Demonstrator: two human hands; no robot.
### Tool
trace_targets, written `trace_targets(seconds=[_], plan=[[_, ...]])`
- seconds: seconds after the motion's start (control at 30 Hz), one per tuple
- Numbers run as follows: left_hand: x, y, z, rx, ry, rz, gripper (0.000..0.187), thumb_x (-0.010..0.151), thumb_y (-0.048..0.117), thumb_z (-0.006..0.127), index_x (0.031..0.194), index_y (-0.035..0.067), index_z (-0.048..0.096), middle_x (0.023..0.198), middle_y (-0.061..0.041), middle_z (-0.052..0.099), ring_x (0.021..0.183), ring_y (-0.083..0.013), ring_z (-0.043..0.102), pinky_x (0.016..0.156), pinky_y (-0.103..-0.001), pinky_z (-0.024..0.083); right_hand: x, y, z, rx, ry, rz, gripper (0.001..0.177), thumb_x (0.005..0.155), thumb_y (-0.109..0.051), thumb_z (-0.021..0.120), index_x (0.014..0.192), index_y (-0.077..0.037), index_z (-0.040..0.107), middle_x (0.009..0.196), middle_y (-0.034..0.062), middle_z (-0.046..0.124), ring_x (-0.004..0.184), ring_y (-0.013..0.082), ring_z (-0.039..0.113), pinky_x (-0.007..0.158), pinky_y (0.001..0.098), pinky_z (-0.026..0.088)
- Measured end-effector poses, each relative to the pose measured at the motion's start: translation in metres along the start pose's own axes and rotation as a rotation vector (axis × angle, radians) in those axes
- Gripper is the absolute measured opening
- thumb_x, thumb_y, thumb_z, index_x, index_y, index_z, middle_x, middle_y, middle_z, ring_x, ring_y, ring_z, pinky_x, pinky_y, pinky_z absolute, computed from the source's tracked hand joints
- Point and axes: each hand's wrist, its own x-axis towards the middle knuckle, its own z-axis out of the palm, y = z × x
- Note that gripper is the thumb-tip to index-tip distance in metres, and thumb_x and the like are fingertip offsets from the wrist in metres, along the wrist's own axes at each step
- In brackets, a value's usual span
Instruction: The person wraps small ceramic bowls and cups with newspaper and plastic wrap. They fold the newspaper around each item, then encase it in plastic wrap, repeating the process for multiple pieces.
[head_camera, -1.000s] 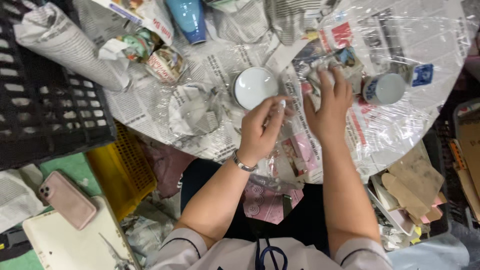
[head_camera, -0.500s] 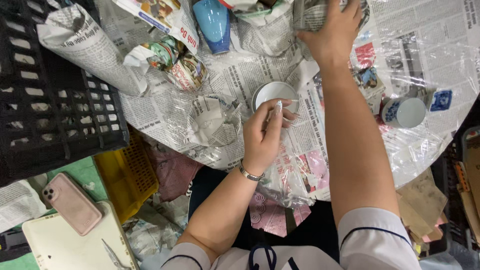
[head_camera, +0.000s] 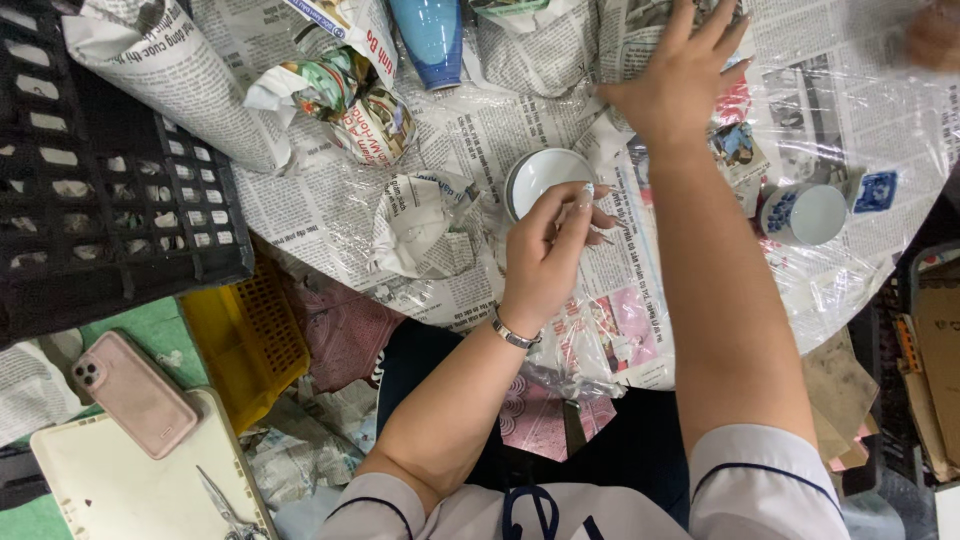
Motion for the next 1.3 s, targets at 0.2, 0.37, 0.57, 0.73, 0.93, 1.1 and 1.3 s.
trace_targets(seconds=[0.2, 0.37, 0.57, 0.73, 0.93, 1.1, 1.3], plan=[[0.001, -0.002, -0.003, -0.082, 0.021, -0.060, 0.027, 0.112, 0.019, 0.052, 0.124, -0.001, 0.064, 0.117, -0.006, 0.072, 0.095, -0.0113, 0.071, 0.080, -0.026, 0.059, -0.004, 0.000, 0.013, 0.145, 0.066, -0.058, 0.119, 0.062, -0.027, 0.101, 0.158, -0.014, 0.032, 0.156, 0.0357, 0.024, 0.136, 0.0584, 0.033, 0.107, 0.0559, 0.047], [0.005, 0.000, -0.007, -0.097, 0.020, -0.101, 0.028, 0.113, 0.021, 0.052, 0.124, -0.001, 0.065, 0.110, -0.006, 0.073, 0.094, -0.0113, 0.070, 0.081, -0.026, 0.058, -0.007, 0.026, 0.010, 0.231, 0.122, -0.150, 0.105, 0.068, -0.018, 0.093, 0.157, -0.012, 0.038, 0.150, 0.0296, 0.037, 0.130, 0.0488, 0.045, 0.109, 0.0532, 0.048], [0.007, -0.007, -0.009, 0.056, 0.030, -0.064, 0.031, 0.109, 0.026, 0.059, 0.125, 0.001, 0.066, 0.114, -0.007, 0.074, 0.101, -0.0114, 0.068, 0.090, -0.028, 0.055, -0.015, 0.073, -0.006, 1.418, 0.100, 0.164, 0.085, 0.090, -0.015, 0.082, 0.157, -0.007, 0.030, 0.149, 0.0184, 0.049, 0.127, 0.0328, 0.060, 0.106, 0.0462, 0.056], [0.011, -0.012, -0.011, 0.183, -0.048, -0.071, 0.042, 0.105, 0.033, 0.062, 0.137, 0.004, 0.062, 0.134, -0.012, 0.066, 0.112, -0.0209, 0.063, 0.093, -0.035, 0.055, -0.111, 0.091, -0.039, 2.111, -0.085, 0.096, 0.079, 0.095, -0.045, 0.071, 0.156, -0.004, 0.043, 0.148, 0.0186, 0.052, 0.130, 0.0322, 0.058, 0.102, 0.0456, 0.052], [-0.003, -0.044, 0.002, 0.143, -0.391, -0.128, 0.070, 0.106, 0.041, 0.062, 0.159, 0.006, 0.032, 0.161, -0.015, 0.042, 0.148, -0.0281, 0.047, 0.117, -0.039, 0.049, -0.254, 0.083, -0.055, 2.027, 0.051, 0.394, 0.081, 0.096, -0.046, 0.072, 0.157, -0.001, 0.042, 0.149, 0.0183, 0.051, 0.133, 0.0315, 0.055, 0.109, 0.0451, 0.047], [-0.009, -0.078, 0.012, 0.017, -0.358, -0.222, 0.074, 0.107, 0.043, 0.059, 0.164, 0.004, 0.032, 0.160, -0.017, 0.050, 0.150, -0.0252, 0.046, 0.125, -0.040, 0.040, -0.279, 0.093, -0.042, 1.890, -0.011, 0.561, 0.082, 0.097, -0.047, 0.072, 0.157, 0.001, 0.042, 0.150, 0.0181, 0.051, 0.135, 0.0310, 0.053, 0.115, 0.0446, 0.043], [-0.010, -0.081, 0.017, -0.374, -0.195, -0.237, 0.061, 0.114, 0.034, 0.053, 0.164, 0.006, 0.031, 0.163, -0.011, 0.046, 0.153, -0.0197, 0.041, 0.129, -0.038, 0.035, -0.250, 0.094, -0.071, 1.718, 0.053, 0.403, 0.084, 0.098, -0.048, 0.072, 0.157, 0.003, 0.042, 0.151, 0.0178, 0.051, 0.138, 0.0303, 0.051, 0.123, 0.0441, 0.039]])
